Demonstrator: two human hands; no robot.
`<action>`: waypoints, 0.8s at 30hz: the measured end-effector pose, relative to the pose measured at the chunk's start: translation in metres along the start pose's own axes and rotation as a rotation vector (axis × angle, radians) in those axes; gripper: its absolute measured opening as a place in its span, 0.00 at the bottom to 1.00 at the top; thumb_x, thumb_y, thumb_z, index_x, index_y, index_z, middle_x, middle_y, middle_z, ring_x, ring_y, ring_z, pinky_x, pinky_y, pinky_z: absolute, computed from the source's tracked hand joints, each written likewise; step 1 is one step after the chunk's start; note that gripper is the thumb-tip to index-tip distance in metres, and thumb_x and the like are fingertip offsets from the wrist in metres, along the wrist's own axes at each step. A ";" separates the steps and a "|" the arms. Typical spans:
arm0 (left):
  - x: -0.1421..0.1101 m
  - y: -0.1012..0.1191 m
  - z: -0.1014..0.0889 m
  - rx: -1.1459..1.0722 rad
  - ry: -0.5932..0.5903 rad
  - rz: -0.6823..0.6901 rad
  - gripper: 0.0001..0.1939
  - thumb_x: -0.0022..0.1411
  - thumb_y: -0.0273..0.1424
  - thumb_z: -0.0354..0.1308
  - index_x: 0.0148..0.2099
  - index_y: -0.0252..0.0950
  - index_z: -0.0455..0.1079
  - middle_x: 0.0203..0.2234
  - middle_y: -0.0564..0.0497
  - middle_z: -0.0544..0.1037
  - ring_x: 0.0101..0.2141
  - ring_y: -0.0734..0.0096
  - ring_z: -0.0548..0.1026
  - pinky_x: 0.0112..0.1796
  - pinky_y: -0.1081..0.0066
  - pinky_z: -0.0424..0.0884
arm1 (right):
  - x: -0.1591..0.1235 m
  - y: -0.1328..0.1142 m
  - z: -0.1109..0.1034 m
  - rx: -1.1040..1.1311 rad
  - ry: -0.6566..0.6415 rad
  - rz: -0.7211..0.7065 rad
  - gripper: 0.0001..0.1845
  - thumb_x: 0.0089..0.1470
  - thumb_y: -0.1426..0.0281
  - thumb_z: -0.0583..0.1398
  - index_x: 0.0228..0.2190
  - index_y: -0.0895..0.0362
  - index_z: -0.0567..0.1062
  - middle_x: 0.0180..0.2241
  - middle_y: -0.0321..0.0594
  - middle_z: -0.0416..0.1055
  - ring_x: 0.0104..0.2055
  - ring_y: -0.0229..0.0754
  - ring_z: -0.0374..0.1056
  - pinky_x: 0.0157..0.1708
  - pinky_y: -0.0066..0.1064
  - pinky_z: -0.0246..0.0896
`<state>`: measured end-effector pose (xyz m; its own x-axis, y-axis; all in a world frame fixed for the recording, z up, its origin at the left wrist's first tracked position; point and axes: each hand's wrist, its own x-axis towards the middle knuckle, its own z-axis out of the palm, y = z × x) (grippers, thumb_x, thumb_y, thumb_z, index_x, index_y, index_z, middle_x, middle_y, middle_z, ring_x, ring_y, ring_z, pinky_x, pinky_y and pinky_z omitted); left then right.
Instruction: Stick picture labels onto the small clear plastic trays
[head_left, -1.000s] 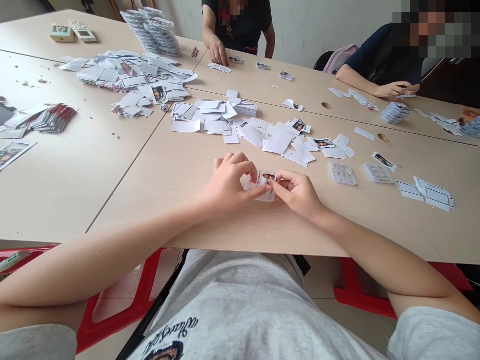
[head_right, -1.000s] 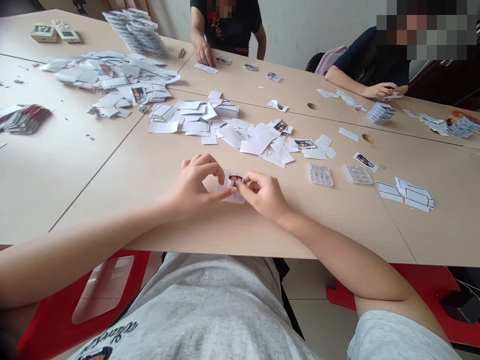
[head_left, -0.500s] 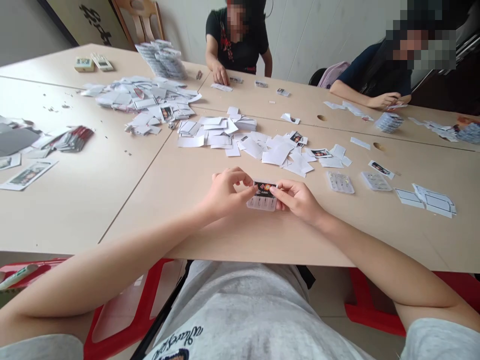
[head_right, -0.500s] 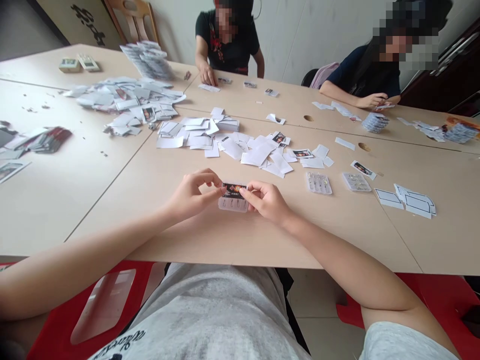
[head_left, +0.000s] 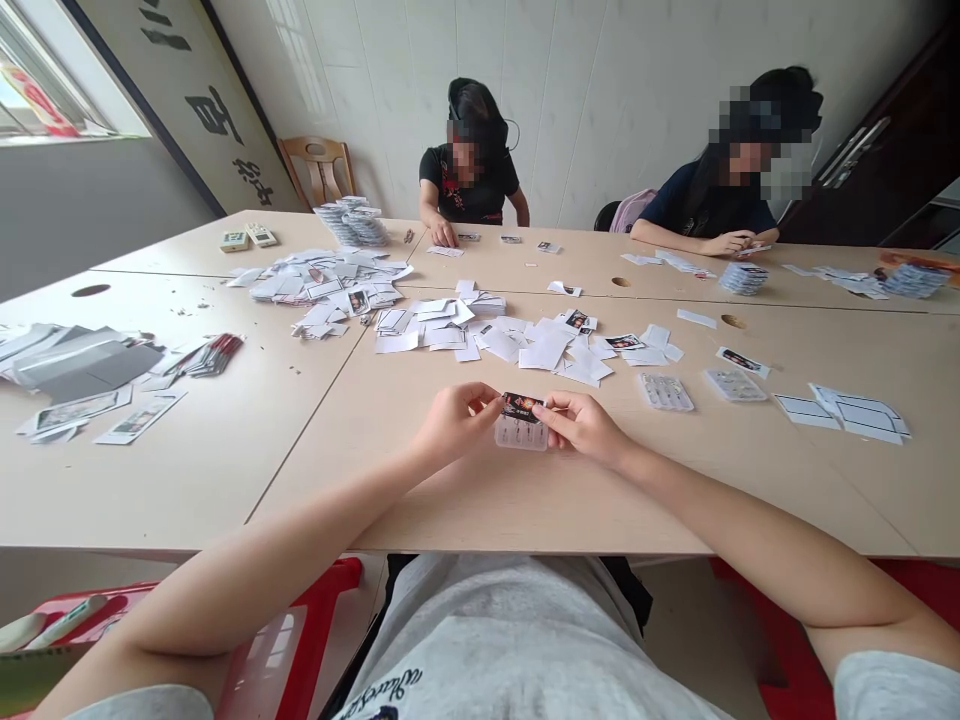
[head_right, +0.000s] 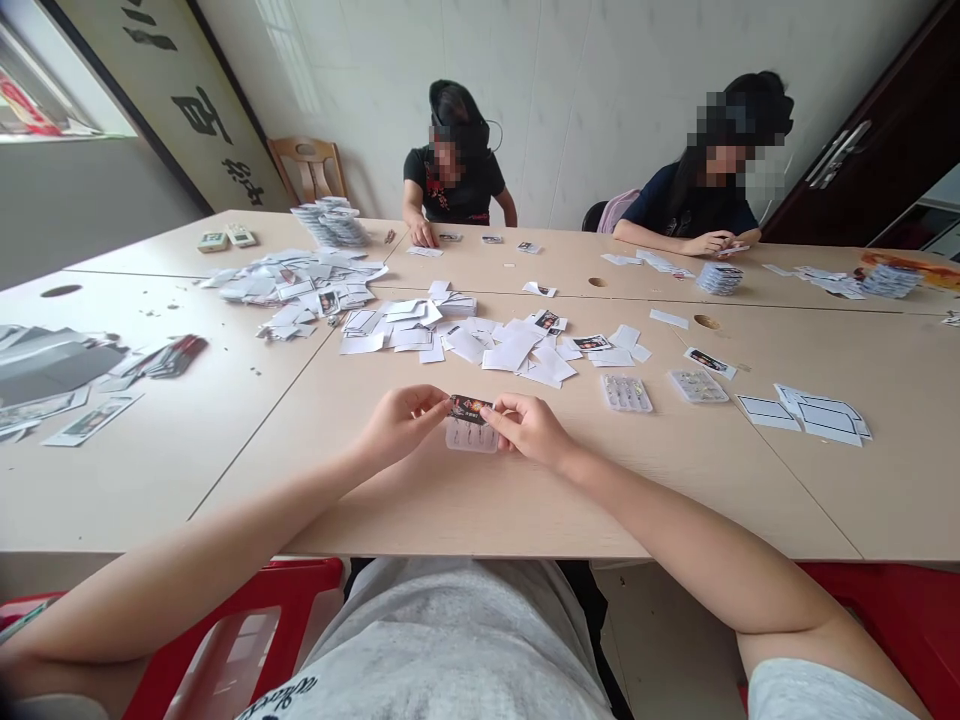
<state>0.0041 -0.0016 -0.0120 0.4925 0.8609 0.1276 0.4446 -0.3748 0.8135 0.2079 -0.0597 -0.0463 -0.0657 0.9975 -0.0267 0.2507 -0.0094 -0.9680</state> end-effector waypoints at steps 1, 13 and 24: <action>0.001 -0.002 0.000 -0.010 0.000 0.001 0.17 0.59 0.43 0.54 0.33 0.35 0.75 0.25 0.49 0.77 0.26 0.70 0.68 0.27 0.71 0.60 | 0.000 0.000 0.000 -0.002 0.002 -0.004 0.21 0.52 0.51 0.59 0.26 0.58 0.68 0.15 0.33 0.65 0.18 0.33 0.60 0.20 0.24 0.52; 0.001 -0.005 -0.001 -0.071 0.020 0.099 0.16 0.60 0.44 0.55 0.36 0.35 0.72 0.30 0.47 0.79 0.30 0.68 0.72 0.32 0.70 0.65 | 0.001 -0.004 0.004 0.011 0.039 -0.013 0.22 0.51 0.50 0.59 0.27 0.58 0.70 0.17 0.33 0.65 0.18 0.33 0.61 0.18 0.24 0.54; -0.004 -0.004 -0.001 -0.058 0.034 0.191 0.13 0.63 0.41 0.52 0.36 0.37 0.69 0.29 0.51 0.75 0.27 0.73 0.65 0.30 0.72 0.62 | 0.002 -0.002 0.003 0.021 0.073 0.004 0.24 0.49 0.48 0.60 0.28 0.58 0.71 0.17 0.35 0.67 0.19 0.35 0.62 0.20 0.26 0.56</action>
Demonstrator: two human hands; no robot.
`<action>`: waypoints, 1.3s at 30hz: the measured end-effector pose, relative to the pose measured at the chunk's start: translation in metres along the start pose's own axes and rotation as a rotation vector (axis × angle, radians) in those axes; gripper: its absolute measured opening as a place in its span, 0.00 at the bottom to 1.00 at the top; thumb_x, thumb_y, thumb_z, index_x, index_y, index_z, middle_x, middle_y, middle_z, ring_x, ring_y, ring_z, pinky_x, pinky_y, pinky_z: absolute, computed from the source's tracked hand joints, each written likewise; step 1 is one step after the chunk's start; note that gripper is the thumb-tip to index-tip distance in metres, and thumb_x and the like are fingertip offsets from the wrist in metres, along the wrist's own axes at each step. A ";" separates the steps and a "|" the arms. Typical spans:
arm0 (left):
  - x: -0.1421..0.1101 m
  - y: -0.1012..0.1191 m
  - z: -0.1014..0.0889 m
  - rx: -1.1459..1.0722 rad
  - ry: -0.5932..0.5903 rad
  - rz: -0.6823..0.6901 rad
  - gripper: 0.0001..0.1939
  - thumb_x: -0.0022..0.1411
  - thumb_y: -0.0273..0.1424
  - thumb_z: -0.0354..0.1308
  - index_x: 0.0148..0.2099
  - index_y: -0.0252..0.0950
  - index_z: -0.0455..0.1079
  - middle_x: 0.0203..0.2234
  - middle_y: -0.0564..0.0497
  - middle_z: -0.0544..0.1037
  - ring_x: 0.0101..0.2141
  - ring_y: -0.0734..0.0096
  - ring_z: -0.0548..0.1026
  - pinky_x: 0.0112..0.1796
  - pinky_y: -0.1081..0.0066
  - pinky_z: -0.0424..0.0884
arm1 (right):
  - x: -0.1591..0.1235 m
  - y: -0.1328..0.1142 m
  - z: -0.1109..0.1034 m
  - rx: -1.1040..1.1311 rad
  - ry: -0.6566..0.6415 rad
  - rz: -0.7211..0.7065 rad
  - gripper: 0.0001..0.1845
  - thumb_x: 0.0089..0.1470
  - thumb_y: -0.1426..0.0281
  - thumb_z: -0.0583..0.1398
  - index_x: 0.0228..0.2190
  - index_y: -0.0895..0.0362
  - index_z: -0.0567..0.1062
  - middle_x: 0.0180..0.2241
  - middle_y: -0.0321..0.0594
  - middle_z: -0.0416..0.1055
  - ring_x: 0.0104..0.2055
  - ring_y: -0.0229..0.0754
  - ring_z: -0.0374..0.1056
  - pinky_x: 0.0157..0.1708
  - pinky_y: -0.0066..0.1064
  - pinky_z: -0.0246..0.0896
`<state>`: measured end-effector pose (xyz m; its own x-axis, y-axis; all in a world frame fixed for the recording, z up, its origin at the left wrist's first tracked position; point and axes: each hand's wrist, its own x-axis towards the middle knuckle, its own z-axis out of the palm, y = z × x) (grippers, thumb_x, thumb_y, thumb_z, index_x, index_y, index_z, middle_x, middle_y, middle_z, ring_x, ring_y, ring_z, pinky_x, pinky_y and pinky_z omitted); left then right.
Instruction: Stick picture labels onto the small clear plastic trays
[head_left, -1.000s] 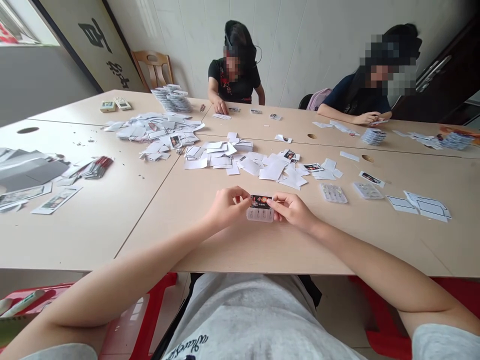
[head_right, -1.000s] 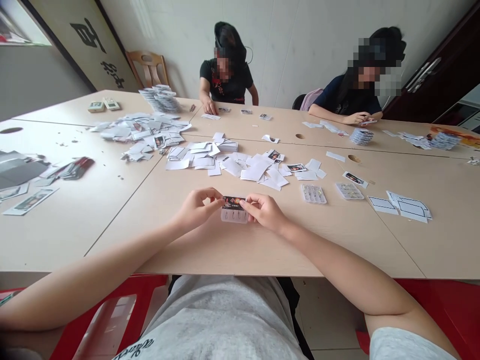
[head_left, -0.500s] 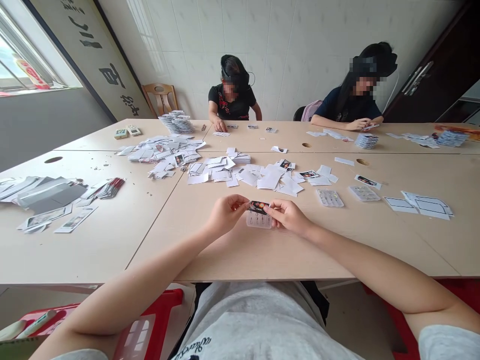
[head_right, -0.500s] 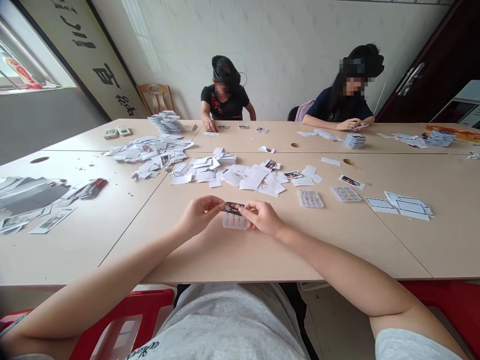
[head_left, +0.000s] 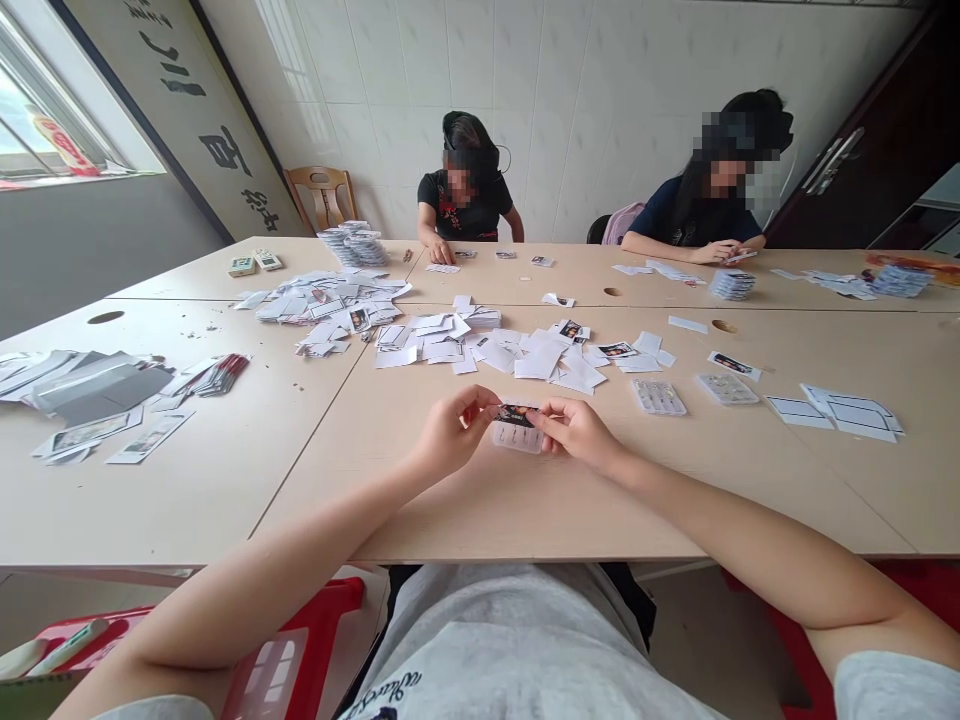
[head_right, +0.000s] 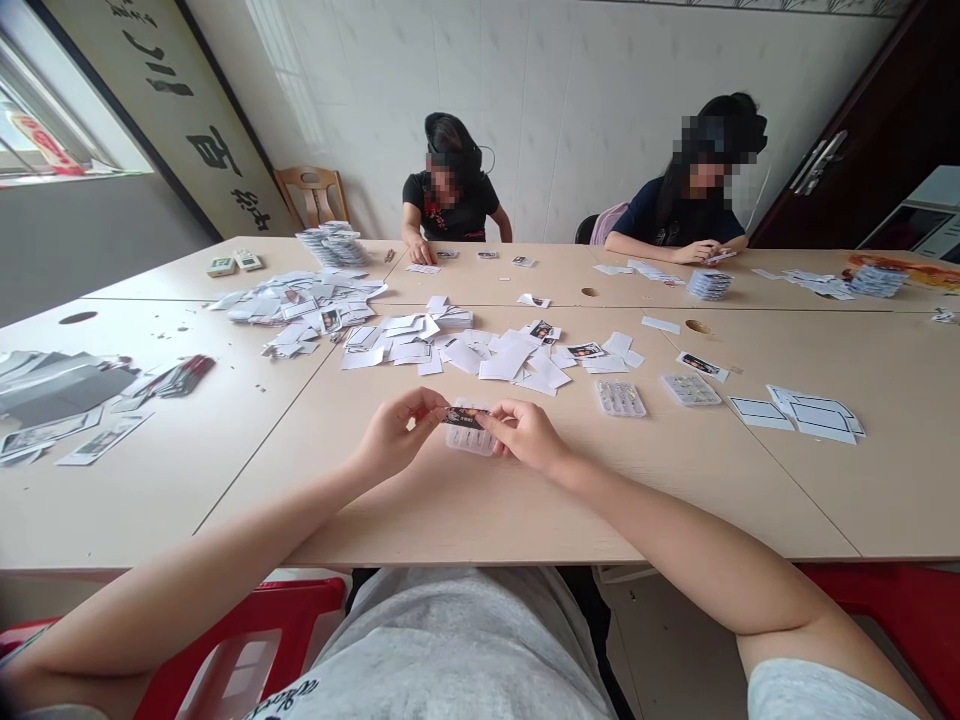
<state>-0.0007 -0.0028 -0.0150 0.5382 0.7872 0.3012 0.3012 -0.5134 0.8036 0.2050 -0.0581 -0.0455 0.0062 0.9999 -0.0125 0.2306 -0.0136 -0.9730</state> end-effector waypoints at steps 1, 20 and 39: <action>0.000 0.000 0.000 -0.010 0.001 0.002 0.13 0.63 0.40 0.52 0.36 0.37 0.69 0.28 0.51 0.74 0.26 0.73 0.65 0.30 0.72 0.61 | 0.000 0.000 -0.001 0.000 0.002 0.000 0.24 0.48 0.48 0.61 0.28 0.58 0.71 0.17 0.35 0.68 0.19 0.35 0.62 0.20 0.26 0.56; 0.002 -0.003 0.007 -0.286 -0.033 -0.115 0.11 0.60 0.38 0.56 0.34 0.35 0.65 0.27 0.52 0.72 0.29 0.73 0.68 0.31 0.72 0.63 | -0.003 0.001 -0.003 -0.060 0.009 -0.056 0.23 0.50 0.49 0.60 0.27 0.57 0.71 0.17 0.34 0.67 0.20 0.35 0.63 0.21 0.25 0.54; 0.005 0.001 0.009 -0.448 -0.065 -0.178 0.16 0.57 0.42 0.60 0.33 0.34 0.63 0.27 0.53 0.69 0.30 0.74 0.67 0.33 0.73 0.61 | -0.006 -0.005 -0.002 -0.068 0.053 -0.122 0.18 0.54 0.55 0.57 0.25 0.57 0.68 0.15 0.31 0.62 0.17 0.33 0.57 0.17 0.24 0.49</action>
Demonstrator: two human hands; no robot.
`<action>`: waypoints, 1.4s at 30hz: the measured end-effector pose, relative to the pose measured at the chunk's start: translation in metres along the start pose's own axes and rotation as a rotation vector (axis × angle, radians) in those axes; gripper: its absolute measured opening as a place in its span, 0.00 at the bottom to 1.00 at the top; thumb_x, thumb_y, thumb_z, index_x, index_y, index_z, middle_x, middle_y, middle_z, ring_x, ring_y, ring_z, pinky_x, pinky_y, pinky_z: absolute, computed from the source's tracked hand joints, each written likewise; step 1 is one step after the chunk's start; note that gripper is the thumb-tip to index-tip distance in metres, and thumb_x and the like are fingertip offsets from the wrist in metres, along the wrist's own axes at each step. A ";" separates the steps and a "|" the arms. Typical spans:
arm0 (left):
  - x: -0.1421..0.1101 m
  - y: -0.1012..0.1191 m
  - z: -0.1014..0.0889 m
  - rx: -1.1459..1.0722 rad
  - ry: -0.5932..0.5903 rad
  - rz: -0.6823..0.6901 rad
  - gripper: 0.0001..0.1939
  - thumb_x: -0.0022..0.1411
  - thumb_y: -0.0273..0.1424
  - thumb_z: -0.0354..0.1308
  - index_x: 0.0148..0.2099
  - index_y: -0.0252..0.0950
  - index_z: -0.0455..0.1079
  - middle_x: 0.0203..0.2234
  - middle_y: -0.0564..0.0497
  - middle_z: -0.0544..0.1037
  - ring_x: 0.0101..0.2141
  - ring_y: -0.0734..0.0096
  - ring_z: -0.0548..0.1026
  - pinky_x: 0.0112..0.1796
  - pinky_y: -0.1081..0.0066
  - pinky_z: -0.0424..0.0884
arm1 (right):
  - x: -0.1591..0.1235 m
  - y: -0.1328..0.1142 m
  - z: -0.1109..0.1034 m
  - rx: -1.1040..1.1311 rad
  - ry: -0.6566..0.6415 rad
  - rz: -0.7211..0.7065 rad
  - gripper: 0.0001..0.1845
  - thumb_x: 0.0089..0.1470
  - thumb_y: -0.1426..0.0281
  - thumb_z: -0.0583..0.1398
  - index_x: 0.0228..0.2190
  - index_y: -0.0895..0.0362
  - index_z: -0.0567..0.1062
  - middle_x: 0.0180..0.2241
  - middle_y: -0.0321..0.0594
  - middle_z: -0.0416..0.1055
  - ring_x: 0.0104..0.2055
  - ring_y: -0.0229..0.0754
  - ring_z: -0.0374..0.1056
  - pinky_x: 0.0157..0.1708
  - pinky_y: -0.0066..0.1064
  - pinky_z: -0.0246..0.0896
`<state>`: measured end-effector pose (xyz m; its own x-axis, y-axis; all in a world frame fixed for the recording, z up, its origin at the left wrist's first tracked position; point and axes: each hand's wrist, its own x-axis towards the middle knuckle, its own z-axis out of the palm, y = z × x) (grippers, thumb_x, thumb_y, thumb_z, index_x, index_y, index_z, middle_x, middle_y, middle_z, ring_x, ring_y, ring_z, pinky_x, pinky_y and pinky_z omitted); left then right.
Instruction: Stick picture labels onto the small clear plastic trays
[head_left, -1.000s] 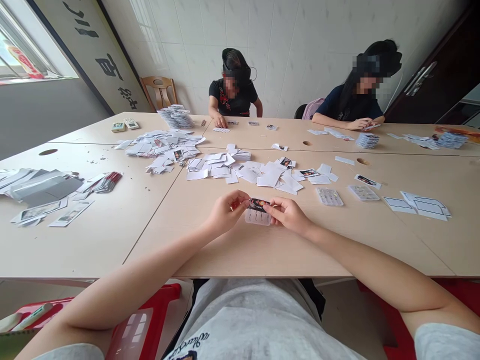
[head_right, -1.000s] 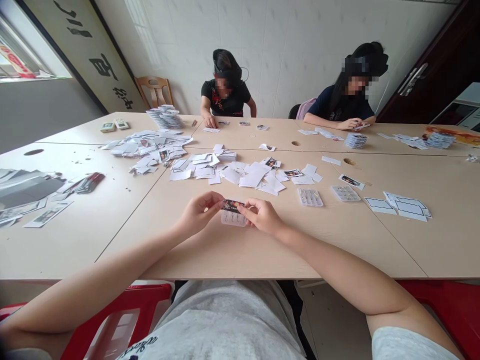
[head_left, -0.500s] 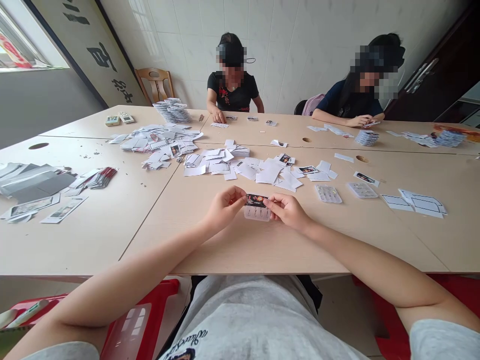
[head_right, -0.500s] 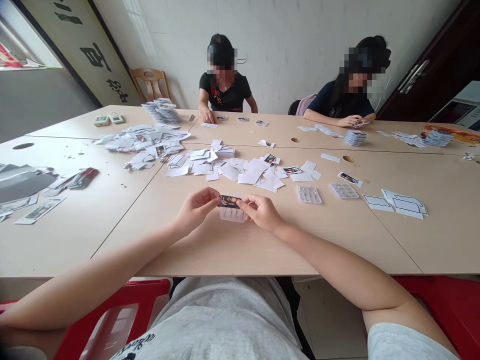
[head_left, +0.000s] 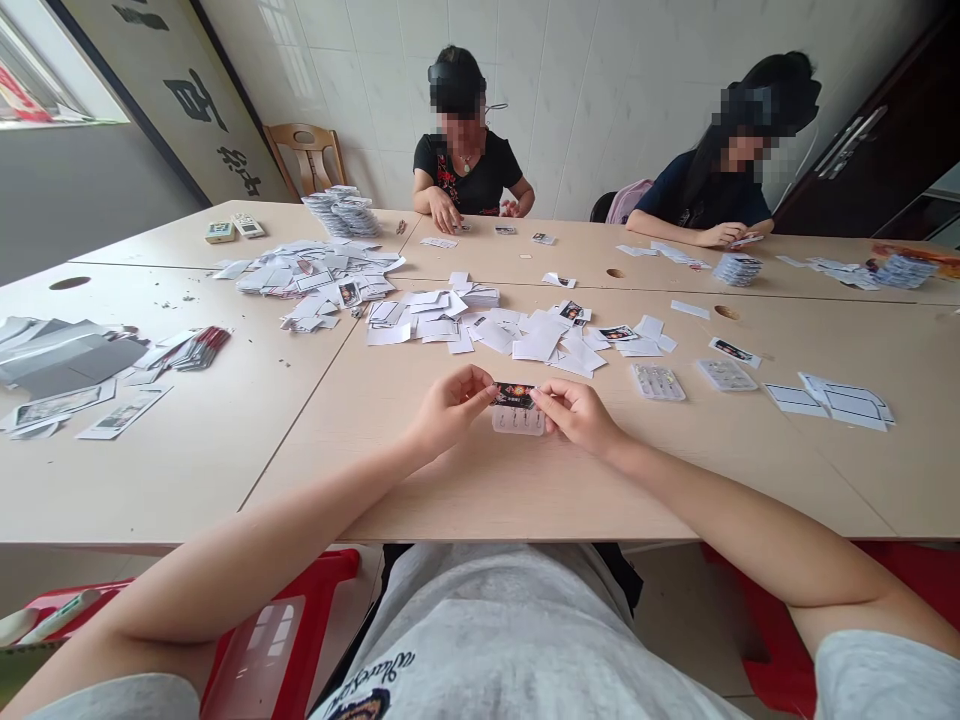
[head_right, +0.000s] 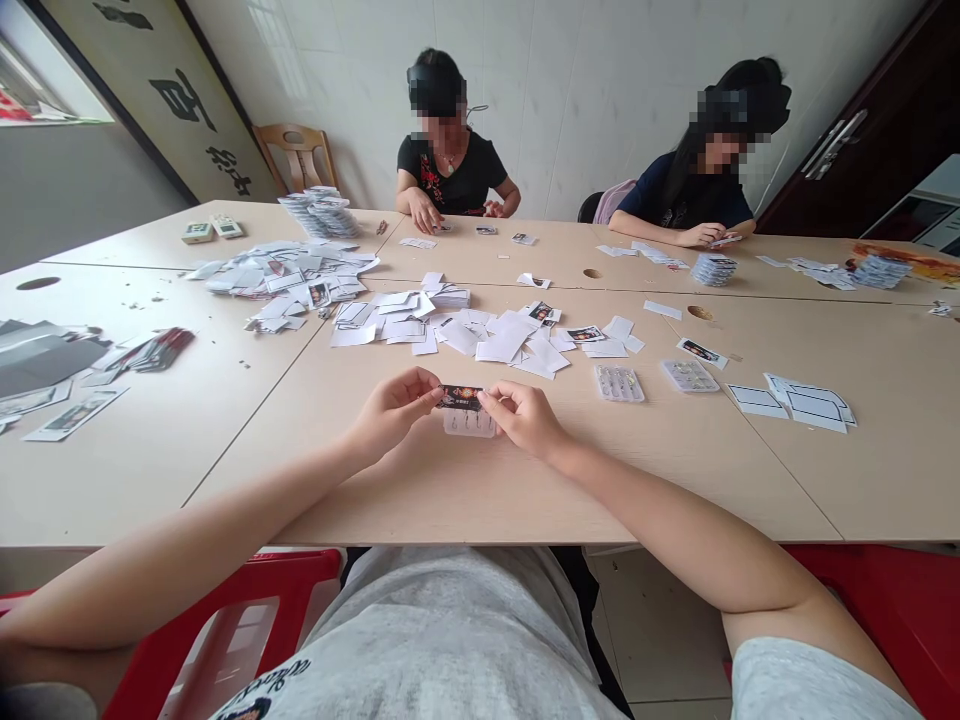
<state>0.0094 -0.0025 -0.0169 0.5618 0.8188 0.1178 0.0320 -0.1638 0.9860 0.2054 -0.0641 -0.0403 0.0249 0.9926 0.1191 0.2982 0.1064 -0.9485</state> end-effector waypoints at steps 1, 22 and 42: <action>0.000 0.001 0.000 -0.007 -0.004 -0.002 0.16 0.57 0.42 0.60 0.33 0.34 0.63 0.27 0.53 0.69 0.30 0.74 0.67 0.33 0.73 0.61 | 0.000 0.000 0.000 -0.004 0.000 -0.002 0.17 0.54 0.56 0.57 0.25 0.57 0.68 0.15 0.31 0.63 0.17 0.33 0.57 0.17 0.24 0.50; -0.002 0.004 -0.001 -0.102 -0.074 -0.016 0.16 0.57 0.41 0.62 0.34 0.34 0.65 0.27 0.53 0.69 0.28 0.76 0.65 0.32 0.73 0.61 | 0.001 0.008 0.001 -0.011 -0.022 -0.027 0.18 0.53 0.54 0.59 0.26 0.57 0.69 0.21 0.35 0.67 0.21 0.36 0.63 0.21 0.26 0.59; 0.001 -0.002 -0.002 0.011 0.005 -0.025 0.18 0.56 0.44 0.62 0.40 0.35 0.68 0.29 0.50 0.75 0.28 0.73 0.69 0.31 0.73 0.62 | -0.001 0.004 0.001 0.017 -0.017 -0.046 0.21 0.55 0.51 0.57 0.26 0.57 0.68 0.19 0.33 0.65 0.20 0.34 0.62 0.21 0.25 0.57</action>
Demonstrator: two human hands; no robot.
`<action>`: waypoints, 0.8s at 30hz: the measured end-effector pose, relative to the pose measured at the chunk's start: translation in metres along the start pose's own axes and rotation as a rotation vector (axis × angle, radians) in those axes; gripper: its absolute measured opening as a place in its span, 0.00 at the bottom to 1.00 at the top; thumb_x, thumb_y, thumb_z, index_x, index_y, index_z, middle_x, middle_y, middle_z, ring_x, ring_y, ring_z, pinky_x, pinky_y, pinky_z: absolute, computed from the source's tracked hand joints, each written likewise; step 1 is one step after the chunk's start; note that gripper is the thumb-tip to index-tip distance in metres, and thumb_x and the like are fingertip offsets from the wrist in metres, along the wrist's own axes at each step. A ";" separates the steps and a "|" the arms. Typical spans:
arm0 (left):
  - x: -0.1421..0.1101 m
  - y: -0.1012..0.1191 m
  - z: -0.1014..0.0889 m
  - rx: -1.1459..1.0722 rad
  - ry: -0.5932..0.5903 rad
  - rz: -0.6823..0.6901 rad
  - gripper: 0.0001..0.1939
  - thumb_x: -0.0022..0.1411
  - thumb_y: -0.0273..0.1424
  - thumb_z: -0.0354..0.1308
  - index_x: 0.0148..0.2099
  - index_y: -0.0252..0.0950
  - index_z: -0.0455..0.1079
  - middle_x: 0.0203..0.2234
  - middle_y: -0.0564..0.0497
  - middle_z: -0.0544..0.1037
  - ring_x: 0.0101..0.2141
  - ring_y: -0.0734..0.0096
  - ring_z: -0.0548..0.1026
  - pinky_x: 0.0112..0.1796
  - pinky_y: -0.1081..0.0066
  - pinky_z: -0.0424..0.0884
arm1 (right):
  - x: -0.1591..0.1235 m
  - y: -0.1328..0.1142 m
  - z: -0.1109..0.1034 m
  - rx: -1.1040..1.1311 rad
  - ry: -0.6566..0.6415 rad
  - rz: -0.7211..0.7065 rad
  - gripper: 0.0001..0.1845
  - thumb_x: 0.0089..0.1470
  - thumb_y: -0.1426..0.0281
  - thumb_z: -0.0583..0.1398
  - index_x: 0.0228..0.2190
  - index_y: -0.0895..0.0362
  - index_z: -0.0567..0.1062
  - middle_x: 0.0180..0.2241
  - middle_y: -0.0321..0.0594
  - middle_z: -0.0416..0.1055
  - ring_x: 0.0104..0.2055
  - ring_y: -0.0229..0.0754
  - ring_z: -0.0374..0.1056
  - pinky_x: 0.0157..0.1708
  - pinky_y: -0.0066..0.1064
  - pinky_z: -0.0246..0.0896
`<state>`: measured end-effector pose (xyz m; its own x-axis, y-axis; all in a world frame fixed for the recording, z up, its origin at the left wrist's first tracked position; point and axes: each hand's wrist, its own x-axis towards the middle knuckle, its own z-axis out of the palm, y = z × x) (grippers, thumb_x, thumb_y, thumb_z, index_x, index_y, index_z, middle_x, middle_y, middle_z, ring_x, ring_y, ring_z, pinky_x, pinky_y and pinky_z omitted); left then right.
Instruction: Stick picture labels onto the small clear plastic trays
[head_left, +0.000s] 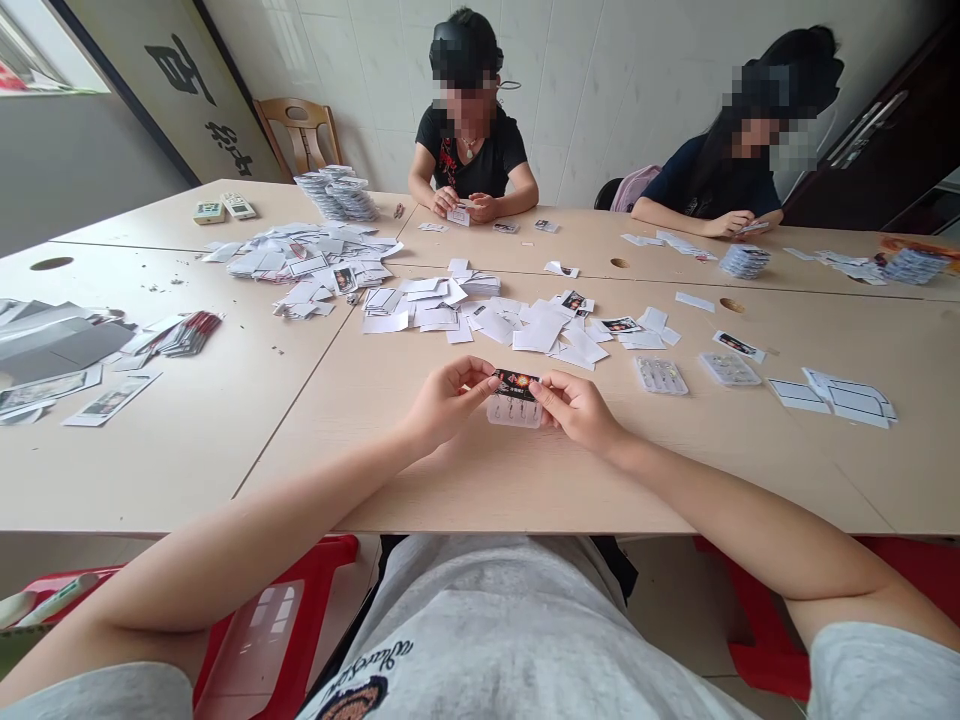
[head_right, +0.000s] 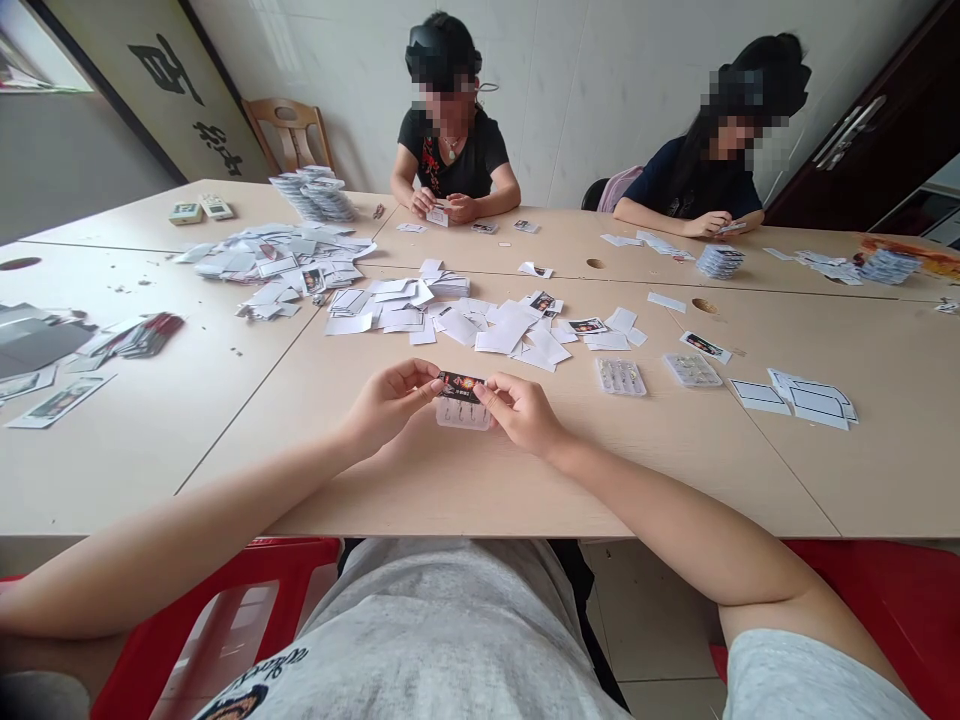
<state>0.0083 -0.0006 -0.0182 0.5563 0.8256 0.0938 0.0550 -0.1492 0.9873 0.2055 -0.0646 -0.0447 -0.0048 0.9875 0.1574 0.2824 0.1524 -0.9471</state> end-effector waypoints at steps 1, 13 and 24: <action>0.000 0.000 0.000 0.011 0.015 -0.003 0.19 0.56 0.44 0.63 0.43 0.35 0.68 0.29 0.51 0.75 0.27 0.74 0.69 0.30 0.73 0.60 | 0.000 -0.001 0.000 0.000 0.002 -0.006 0.21 0.56 0.52 0.57 0.25 0.57 0.68 0.18 0.33 0.65 0.20 0.33 0.62 0.22 0.25 0.57; 0.001 -0.002 -0.003 0.074 0.106 -0.069 0.18 0.53 0.45 0.64 0.31 0.34 0.70 0.27 0.50 0.75 0.27 0.73 0.68 0.27 0.73 0.56 | 0.002 0.001 -0.001 0.007 0.005 -0.012 0.21 0.54 0.51 0.58 0.25 0.57 0.70 0.18 0.33 0.66 0.22 0.35 0.63 0.24 0.26 0.58; 0.001 -0.001 0.001 -0.024 0.050 -0.113 0.16 0.54 0.42 0.62 0.31 0.34 0.67 0.27 0.51 0.73 0.29 0.71 0.70 0.31 0.71 0.62 | 0.003 0.002 0.000 -0.005 0.001 -0.020 0.21 0.55 0.52 0.57 0.22 0.56 0.67 0.17 0.33 0.64 0.22 0.35 0.61 0.25 0.27 0.58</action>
<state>0.0096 -0.0001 -0.0189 0.5054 0.8628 -0.0124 0.0947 -0.0412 0.9947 0.2063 -0.0612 -0.0455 -0.0095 0.9842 0.1769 0.2866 0.1721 -0.9425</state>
